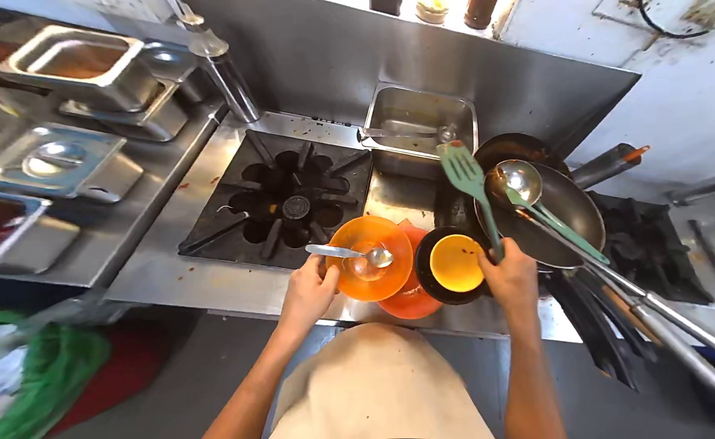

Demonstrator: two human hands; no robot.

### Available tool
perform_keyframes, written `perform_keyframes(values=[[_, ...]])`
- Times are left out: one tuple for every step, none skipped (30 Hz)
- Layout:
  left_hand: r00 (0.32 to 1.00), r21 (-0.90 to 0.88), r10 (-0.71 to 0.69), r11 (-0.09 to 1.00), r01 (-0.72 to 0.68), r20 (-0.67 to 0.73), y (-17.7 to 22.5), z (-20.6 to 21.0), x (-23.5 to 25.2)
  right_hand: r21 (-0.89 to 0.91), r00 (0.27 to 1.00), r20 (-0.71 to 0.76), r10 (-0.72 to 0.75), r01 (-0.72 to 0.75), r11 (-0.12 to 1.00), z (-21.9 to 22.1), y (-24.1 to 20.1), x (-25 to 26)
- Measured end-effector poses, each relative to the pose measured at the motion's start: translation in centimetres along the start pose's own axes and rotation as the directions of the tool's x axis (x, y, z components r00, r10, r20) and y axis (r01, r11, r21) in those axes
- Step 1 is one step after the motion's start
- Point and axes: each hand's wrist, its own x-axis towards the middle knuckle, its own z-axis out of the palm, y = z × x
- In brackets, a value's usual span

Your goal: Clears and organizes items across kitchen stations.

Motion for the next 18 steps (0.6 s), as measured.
perform_keyframes(values=[[0.999, 0.007, 0.012, 1.0, -0.012, 0.035, 0.3, 0.8, 0.2, -0.009, 0.999, -0.042, -0.001, 0.001, 1.0, -0.7, 0.3, -0.1], [0.997, 0.038, 0.031, 0.999, -0.033, 0.07, 0.7, 1.5, 0.4, -0.019, 0.997, -0.082, -0.007, 0.006, 1.0, -1.4, 0.6, -0.2], [0.993, 0.089, 0.054, 0.994, -0.063, 0.102, 1.1, 2.3, 0.7, -0.032, 0.994, -0.113, -0.011, 0.008, 0.999, -2.0, 0.8, -0.3], [0.989, 0.154, 0.082, 0.983, -0.101, 0.125, 1.5, 3.1, 1.0, -0.049, 0.99, -0.141, -0.015, 0.009, 0.999, -2.5, 0.9, -0.5], [0.981, 0.226, 0.123, 0.962, -0.156, 0.151, 1.7, 3.9, 1.5, -0.065, 0.986, -0.167, -0.023, 0.012, 0.998, -3.0, 1.2, -0.7], [0.97, 0.272, 0.174, 0.938, -0.216, 0.169, 1.8, 4.8, 2.1, -0.073, 0.981, -0.191, -0.029, 0.015, 0.997, -3.2, 1.5, -0.9], [0.959, 0.285, 0.221, 0.921, -0.265, 0.177, 1.8, 5.6, 2.6, -0.074, 0.978, -0.208, -0.028, 0.012, 0.997, -3.4, 1.8, -1.0], [0.947, 0.283, 0.272, 0.907, -0.312, 0.173, 1.9, 6.3, 3.2, -0.073, 0.975, -0.22, -0.023, 0.007, 0.997, -3.5, 2.0, -1.1], [0.931, 0.292, 0.322, 0.886, -0.361, 0.173, 2.1, 6.9, 3.6, -0.07, 0.975, -0.222, -0.011, -0.005, 0.998, -3.6, 2.2, -1.2], [0.909, 0.311, 0.377, 0.855, -0.415, 0.177, 2.3, 7.4, 3.8, -0.065, 0.976, -0.22, 0.0, -0.014, 0.998, -3.6, 2.4, -1.4], [0.879, 0.335, 0.435, 0.813, -0.476, 0.193, 2.6, 7.8, 4.0, -0.062, 0.976, -0.218, 0.002, -0.016, 0.998, -3.5, 2.5, -1.5], [0.839, 0.364, 0.497, 0.756, -0.544, 0.222, 2.8, 8.1, 4.2, -0.055, 0.977, -0.214, 0.003, -0.015, 0.998, -3.4, 2.5, -1.6], [0.8, 0.399, 0.541, 0.694, -0.599, 0.26, 3.0, 8.3, 4.4, -0.05, 0.978, -0.209, 0.004, -0.015, 0.999, -3.2, 2.5, -1.6], [0.774, 0.448, 0.556, 0.633, -0.631, 0.303, 3.1, 8.6, 4.5, -0.046, 0.98, -0.2, 0.009, -0.019, 0.999, -2.9, 2.4, -1.7], [0.767, 0.503, 0.536, 0.582, -0.639, 0.353, 3.1, 8.9, 4.7, -0.041, 0.982, -0.191, 0.014, -0.023, 0.999, -2.6, 2.3, -1.8], [0.776, 0.545, 0.478, 0.553, -0.63, 0.412, 3.2, 9.2, 4.8, -0.034, 0.983, -0.183, 0.016, -0.023, 0.999, -2.3, 2.1, -1.8], [0.781, 0.571, 0.432, 0.533, -0.624, 0.451, 3.2, 9.4, 5.0, -0.024, 0.984, -0.175, 0.017, -0.021, 0.999, -1.9, 1.9, -1.8], [0.779, 0.582, 0.421, 0.518, -0.627, 0.465, 3.2, 9.5, 5.1, -0.011, 0.987, -0.161, 0.021, -0.023, 1.0, -1.6, 1.7, -1.8]])
